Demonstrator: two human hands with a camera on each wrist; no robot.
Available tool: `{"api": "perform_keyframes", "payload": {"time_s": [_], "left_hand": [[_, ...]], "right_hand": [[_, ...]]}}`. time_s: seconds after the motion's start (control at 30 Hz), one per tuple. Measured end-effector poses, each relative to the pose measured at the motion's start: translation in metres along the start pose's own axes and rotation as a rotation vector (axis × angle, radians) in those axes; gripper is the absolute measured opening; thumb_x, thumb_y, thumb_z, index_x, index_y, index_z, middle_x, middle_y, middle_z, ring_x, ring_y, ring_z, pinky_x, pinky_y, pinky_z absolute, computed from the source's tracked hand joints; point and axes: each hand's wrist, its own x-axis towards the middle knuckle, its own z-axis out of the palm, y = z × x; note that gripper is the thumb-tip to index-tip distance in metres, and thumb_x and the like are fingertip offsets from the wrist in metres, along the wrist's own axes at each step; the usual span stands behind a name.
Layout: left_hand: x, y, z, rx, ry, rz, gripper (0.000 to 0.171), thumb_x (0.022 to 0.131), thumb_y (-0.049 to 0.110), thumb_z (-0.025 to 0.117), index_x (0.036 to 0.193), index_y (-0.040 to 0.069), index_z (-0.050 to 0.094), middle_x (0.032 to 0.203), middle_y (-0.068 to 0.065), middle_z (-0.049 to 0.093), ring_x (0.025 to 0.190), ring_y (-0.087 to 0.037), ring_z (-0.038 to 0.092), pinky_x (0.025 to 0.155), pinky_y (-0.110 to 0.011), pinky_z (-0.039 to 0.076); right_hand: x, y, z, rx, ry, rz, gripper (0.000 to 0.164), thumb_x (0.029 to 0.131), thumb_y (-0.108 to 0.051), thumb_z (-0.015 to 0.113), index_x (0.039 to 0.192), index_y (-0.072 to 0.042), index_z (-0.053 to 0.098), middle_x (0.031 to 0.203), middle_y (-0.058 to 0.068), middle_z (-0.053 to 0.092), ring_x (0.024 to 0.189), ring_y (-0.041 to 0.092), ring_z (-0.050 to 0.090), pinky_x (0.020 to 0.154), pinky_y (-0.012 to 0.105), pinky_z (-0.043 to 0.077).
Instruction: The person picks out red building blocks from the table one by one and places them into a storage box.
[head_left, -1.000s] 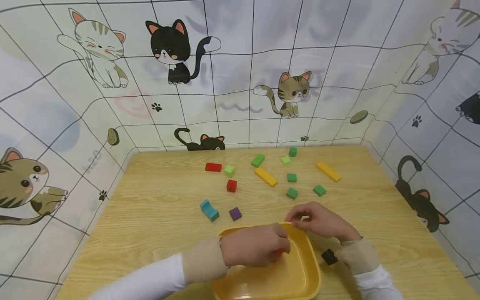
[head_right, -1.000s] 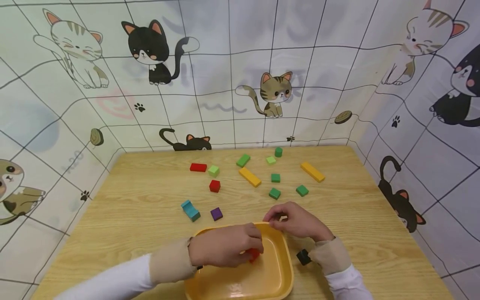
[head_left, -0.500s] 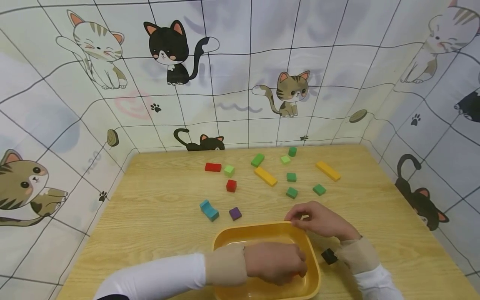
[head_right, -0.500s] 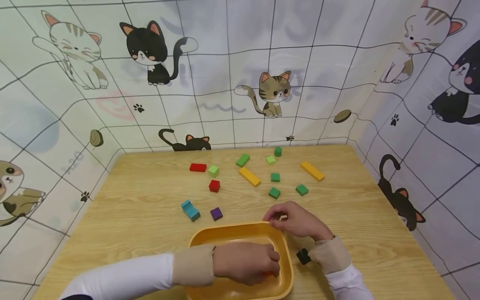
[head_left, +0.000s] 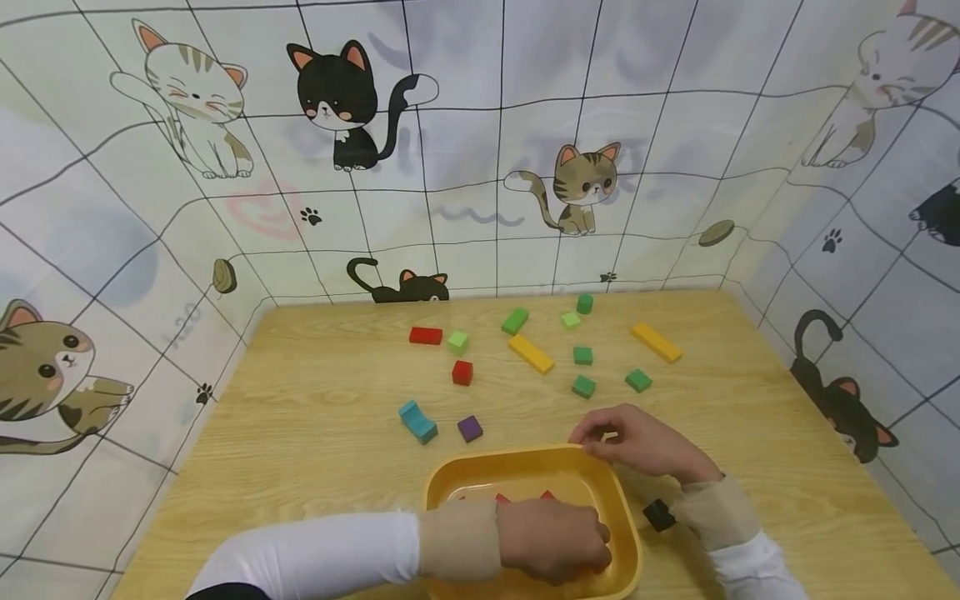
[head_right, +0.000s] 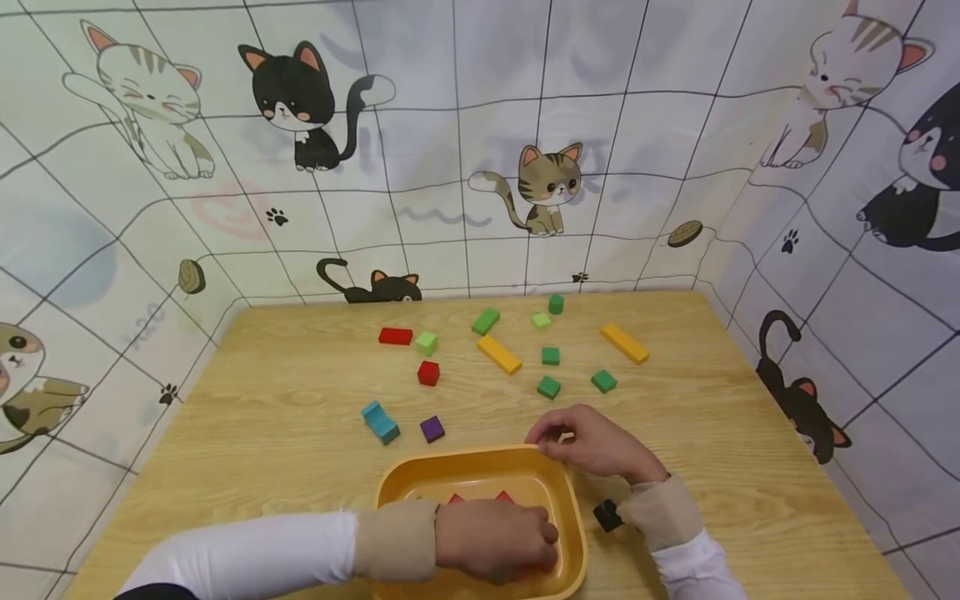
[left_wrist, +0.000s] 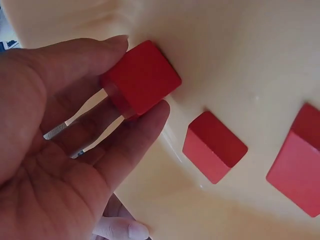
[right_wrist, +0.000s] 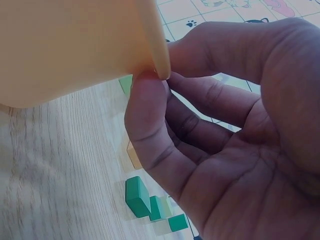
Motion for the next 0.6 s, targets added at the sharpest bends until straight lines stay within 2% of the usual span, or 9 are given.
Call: {"api": "perform_keyframes", "payload": {"time_s": [0.27, 0.4, 0.5, 0.6], "left_hand": [[0.0002, 0.0015, 0.0013, -0.041, -0.029, -0.04, 0.018, 0.092, 0.028, 0.069, 0.11, 0.028, 0.072, 0.093, 0.014, 0.057, 0.086, 0.0, 0.049, 0.072, -0.007, 0.037], [-0.0008, 0.0002, -0.0005, -0.084, -0.042, -0.05, 0.031, 0.089, 0.03, 0.073, 0.12, 0.029, 0.069, 0.1, 0.015, 0.058, 0.088, 0.0, 0.045, 0.071, -0.007, 0.036], [-0.0031, -0.0015, -0.0034, -0.098, -0.031, -0.049, 0.043, 0.088, 0.034, 0.074, 0.129, 0.031, 0.065, 0.105, 0.016, 0.056, 0.091, -0.001, 0.042, 0.07, -0.007, 0.034], [-0.0066, -0.0036, -0.0077, -0.069, 0.006, -0.037, 0.052, 0.086, 0.039, 0.075, 0.135, 0.031, 0.06, 0.108, 0.015, 0.054, 0.095, -0.001, 0.041, 0.075, -0.007, 0.034]], "right_hand": [[-0.0016, -0.0015, 0.001, -0.007, 0.008, -0.006, 0.017, 0.097, -0.02, 0.063, 0.108, -0.011, 0.072, 0.103, 0.003, 0.07, 0.092, 0.015, 0.061, 0.081, 0.031, 0.052], [-0.0028, -0.0033, 0.0008, -0.003, 0.003, -0.014, 0.018, 0.097, -0.021, 0.063, 0.108, -0.01, 0.072, 0.104, 0.004, 0.07, 0.093, 0.016, 0.061, 0.082, 0.032, 0.052], [-0.0028, -0.0038, 0.0008, 0.005, -0.004, -0.007, 0.018, 0.097, -0.021, 0.063, 0.108, -0.01, 0.072, 0.105, 0.004, 0.07, 0.094, 0.016, 0.061, 0.084, 0.033, 0.051], [-0.0016, -0.003, 0.0007, 0.005, -0.007, 0.01, 0.018, 0.097, -0.022, 0.063, 0.108, -0.011, 0.072, 0.105, 0.002, 0.07, 0.094, 0.016, 0.061, 0.084, 0.033, 0.051]]}}
